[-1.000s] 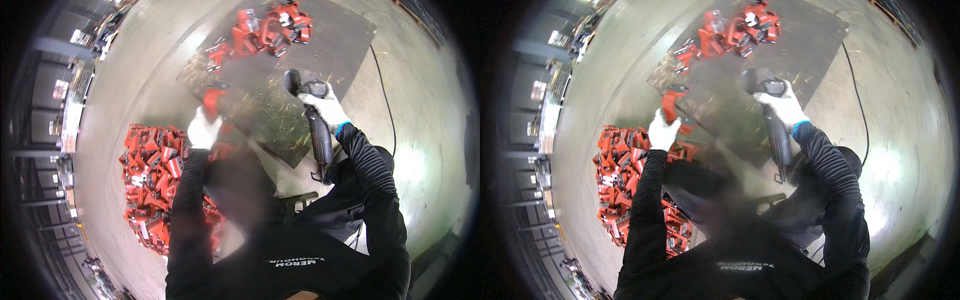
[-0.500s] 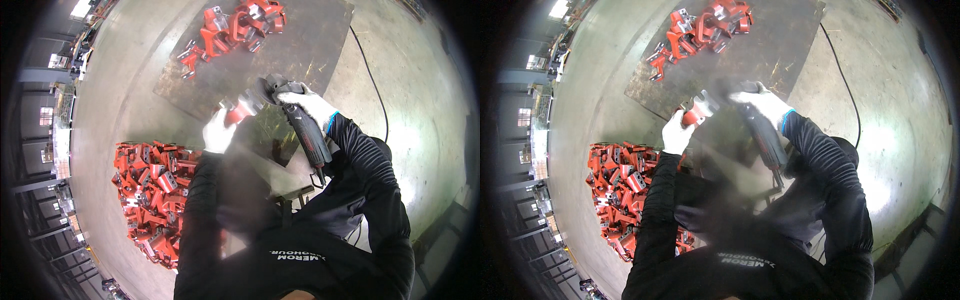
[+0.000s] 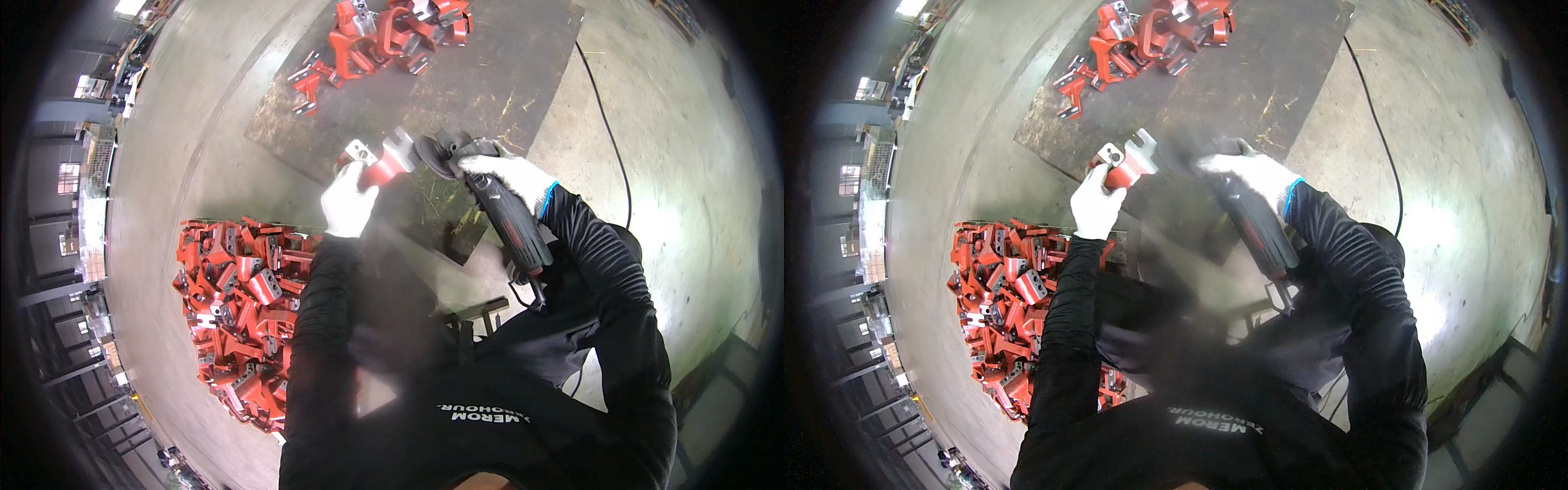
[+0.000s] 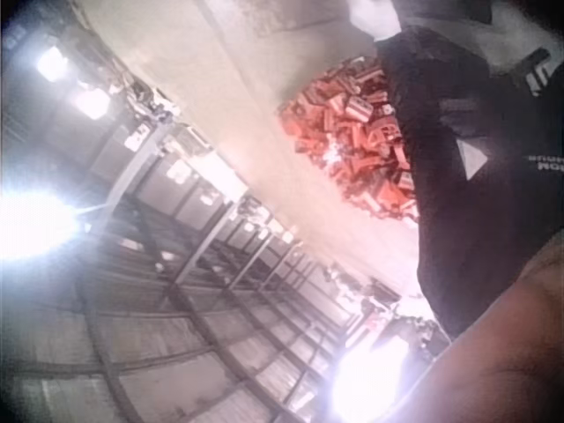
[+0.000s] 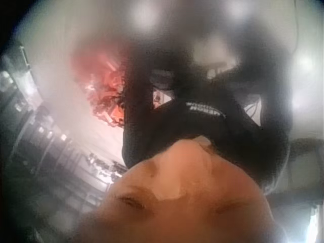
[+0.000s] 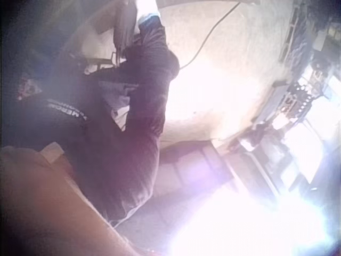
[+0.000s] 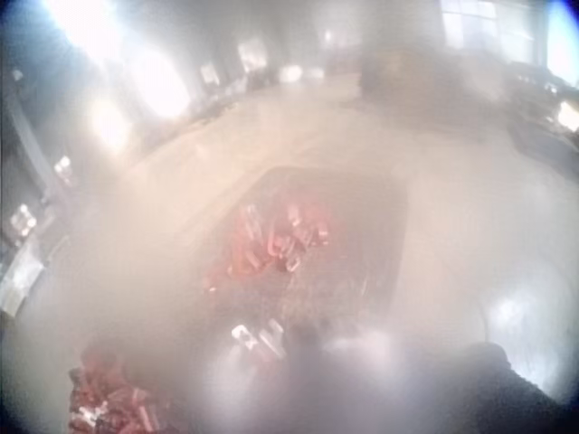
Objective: The person uses an angle grinder to smooth the edges of red metal parts. They pick each part from a large pile, grind it, and place it on a metal workbench. The process is repeated for multiple parts.
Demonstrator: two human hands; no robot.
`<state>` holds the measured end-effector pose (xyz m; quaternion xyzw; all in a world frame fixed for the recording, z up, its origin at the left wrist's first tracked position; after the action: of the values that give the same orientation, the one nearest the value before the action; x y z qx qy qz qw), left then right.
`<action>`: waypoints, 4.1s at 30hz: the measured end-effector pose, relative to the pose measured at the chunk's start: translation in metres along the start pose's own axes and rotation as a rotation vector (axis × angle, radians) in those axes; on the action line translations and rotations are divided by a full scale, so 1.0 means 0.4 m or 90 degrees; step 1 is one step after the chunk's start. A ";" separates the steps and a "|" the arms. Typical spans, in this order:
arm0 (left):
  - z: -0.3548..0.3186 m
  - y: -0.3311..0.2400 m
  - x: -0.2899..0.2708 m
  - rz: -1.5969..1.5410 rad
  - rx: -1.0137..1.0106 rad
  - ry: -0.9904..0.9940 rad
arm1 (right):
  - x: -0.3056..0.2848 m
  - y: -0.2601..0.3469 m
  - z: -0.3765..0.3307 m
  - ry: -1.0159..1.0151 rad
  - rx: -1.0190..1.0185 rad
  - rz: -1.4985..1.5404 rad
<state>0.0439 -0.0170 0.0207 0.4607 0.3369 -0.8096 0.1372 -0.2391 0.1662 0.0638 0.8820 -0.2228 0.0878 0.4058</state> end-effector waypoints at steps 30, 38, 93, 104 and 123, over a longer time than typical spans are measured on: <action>0.033 -0.026 0.033 0.067 -0.032 -0.001 | 0.085 0.006 -0.009 -0.165 -0.233 -0.278; 0.040 -0.016 0.024 0.063 -0.047 -0.004 | 0.063 -0.001 -0.009 -0.129 -0.218 -0.276; 0.029 -0.033 0.049 0.105 -0.009 0.057 | 0.054 -0.001 -0.007 -0.107 -0.203 -0.249; 0.025 -0.028 0.042 0.030 0.015 0.023 | 0.004 -0.008 0.033 -0.090 -0.129 0.010; 0.001 -0.034 0.110 -0.400 -0.335 -0.027 | 0.034 0.032 0.007 -0.159 -0.251 -0.026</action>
<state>0.0127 -0.0035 -0.0105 0.2681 0.6539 -0.7075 0.0031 -0.2329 0.1524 0.0753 0.7940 -0.2666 -0.0757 0.5410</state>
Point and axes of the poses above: each hand's wrist, its own z-axis towards the middle knuckle, its own x-axis out of the palm, y = z × x, the point moved 1 cm from there along z, towards the middle knuckle, and after that the axes turned 4 degrees about x, right-handed, at the moved point
